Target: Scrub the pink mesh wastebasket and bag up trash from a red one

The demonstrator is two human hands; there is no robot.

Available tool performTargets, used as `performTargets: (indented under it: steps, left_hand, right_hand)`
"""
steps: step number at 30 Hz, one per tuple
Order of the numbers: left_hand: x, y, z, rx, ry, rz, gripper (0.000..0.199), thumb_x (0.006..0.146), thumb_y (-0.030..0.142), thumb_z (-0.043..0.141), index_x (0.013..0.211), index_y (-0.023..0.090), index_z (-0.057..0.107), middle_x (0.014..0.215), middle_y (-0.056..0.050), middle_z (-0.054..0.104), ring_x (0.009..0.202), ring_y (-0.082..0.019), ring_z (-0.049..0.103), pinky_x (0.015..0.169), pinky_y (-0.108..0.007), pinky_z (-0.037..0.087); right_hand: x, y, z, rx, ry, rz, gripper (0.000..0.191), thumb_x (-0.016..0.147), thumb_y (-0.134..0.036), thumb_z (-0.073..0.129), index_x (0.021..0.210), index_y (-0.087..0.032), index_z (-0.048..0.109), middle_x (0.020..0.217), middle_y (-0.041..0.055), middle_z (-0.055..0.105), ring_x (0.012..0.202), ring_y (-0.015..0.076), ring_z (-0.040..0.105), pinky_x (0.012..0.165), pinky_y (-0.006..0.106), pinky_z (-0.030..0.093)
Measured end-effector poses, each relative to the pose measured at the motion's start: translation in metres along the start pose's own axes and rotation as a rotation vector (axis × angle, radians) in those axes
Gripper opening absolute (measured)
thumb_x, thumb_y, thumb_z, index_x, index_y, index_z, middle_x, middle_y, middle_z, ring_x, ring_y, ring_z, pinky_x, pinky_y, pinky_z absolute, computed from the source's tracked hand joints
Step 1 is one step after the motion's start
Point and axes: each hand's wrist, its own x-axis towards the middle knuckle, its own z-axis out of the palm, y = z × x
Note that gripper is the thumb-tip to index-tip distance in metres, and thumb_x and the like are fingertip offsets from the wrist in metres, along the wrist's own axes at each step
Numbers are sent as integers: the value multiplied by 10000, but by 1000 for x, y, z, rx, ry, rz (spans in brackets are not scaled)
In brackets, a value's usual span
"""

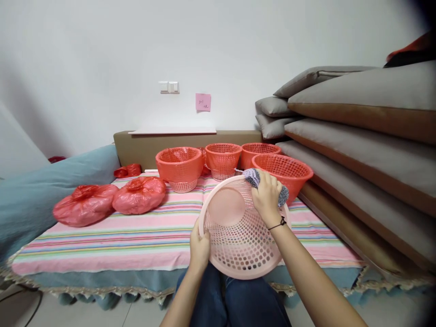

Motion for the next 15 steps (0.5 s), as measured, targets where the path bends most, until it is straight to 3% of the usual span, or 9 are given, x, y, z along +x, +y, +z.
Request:
performTargets:
  steps: [6, 10, 13, 15]
  left_hand:
    - [37, 62, -27, 142, -163, 103, 653, 529, 52, 446, 1119, 155, 705, 1182, -70, 733, 1194, -278, 625, 1126, -478, 391]
    - [49, 79, -15, 188, -304, 192, 693, 494, 45, 431, 1115, 174, 710, 1203, -53, 730, 1228, -271, 605, 1141, -466, 371]
    - [55, 81, -1, 177, -311, 244, 678, 496, 46, 424, 1094, 175, 718, 1197, -52, 732, 1246, -273, 591, 1153, -474, 349]
    - [58, 81, 2, 170, -308, 231, 664, 496, 54, 418, 1075, 168, 725, 1185, -54, 736, 1243, -276, 591, 1155, -477, 344]
  right_hand:
    - [-6, -9, 3, 110, -71, -81, 484, 848, -157, 419, 1318, -104, 520, 1235, 172, 615, 1088, 318, 497, 973, 459, 353]
    - [-2, -44, 2, 188, -125, -352, 492, 871, -146, 426, 1351, -177, 528, 1292, 115, 593, 1173, 291, 451, 1094, 482, 270]
    - [1, -66, 2, 253, -203, -582, 452, 909, -155, 424, 1334, -231, 560, 1309, 60, 600, 1238, 249, 430, 1174, 456, 184]
    - [1, -70, 4, 272, -224, -629, 451, 938, -169, 413, 1363, -250, 538, 1351, 41, 583, 1285, 229, 411, 1201, 456, 143]
